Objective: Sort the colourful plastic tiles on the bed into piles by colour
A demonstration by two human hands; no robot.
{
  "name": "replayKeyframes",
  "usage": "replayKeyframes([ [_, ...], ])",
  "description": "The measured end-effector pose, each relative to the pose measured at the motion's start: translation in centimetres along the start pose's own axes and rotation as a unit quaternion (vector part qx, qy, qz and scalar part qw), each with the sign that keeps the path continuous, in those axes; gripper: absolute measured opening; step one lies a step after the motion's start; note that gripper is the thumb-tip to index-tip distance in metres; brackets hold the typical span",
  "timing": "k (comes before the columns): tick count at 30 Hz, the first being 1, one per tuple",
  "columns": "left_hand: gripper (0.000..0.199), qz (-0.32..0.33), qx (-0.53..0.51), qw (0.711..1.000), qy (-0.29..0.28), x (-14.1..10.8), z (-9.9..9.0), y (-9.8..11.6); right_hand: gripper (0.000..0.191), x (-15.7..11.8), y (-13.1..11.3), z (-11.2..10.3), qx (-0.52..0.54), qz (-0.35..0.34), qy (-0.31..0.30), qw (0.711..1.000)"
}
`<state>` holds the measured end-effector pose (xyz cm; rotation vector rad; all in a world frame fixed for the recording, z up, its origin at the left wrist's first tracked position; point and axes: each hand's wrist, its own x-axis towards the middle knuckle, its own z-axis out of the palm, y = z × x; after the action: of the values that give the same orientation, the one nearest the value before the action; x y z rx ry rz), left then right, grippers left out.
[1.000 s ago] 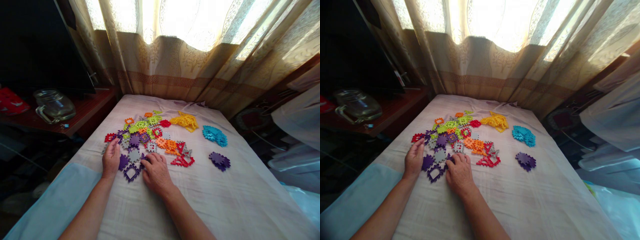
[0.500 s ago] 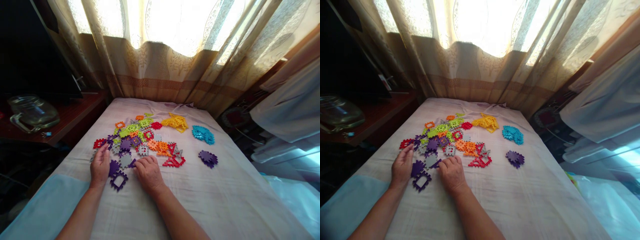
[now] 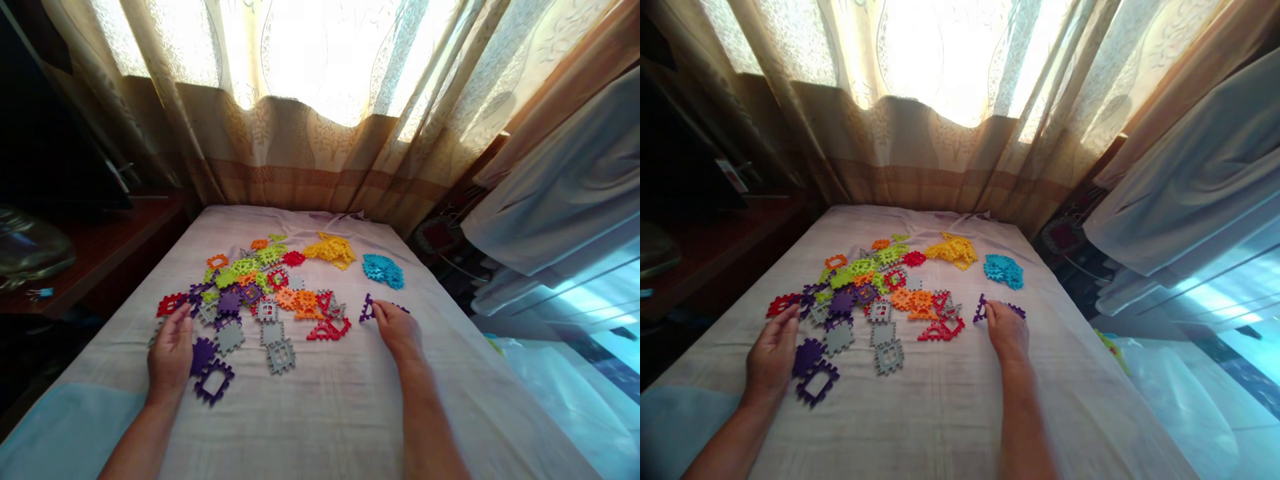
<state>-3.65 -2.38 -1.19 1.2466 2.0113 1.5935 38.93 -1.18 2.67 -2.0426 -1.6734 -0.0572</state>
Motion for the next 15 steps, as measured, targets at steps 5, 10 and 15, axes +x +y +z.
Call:
replayKeyframes([
  [5,0.045,0.003,0.007,1.000,0.005,0.1,-0.1,-0.1,0.025,0.5,2.5,-1.1,-0.030,0.055,-0.022,0.998],
  [10,0.048,-0.006,0.008,1.000,0.000,0.0,-0.1,0.1,0.037,0.6,2.8,-2.0,-0.043,0.091,-0.006,0.995],
  [15,0.045,-0.006,-0.009,1.000,0.009,-0.3,0.1,0.9,0.033,0.5,0.7,-1.6,0.003,0.041,0.048,0.998],
])
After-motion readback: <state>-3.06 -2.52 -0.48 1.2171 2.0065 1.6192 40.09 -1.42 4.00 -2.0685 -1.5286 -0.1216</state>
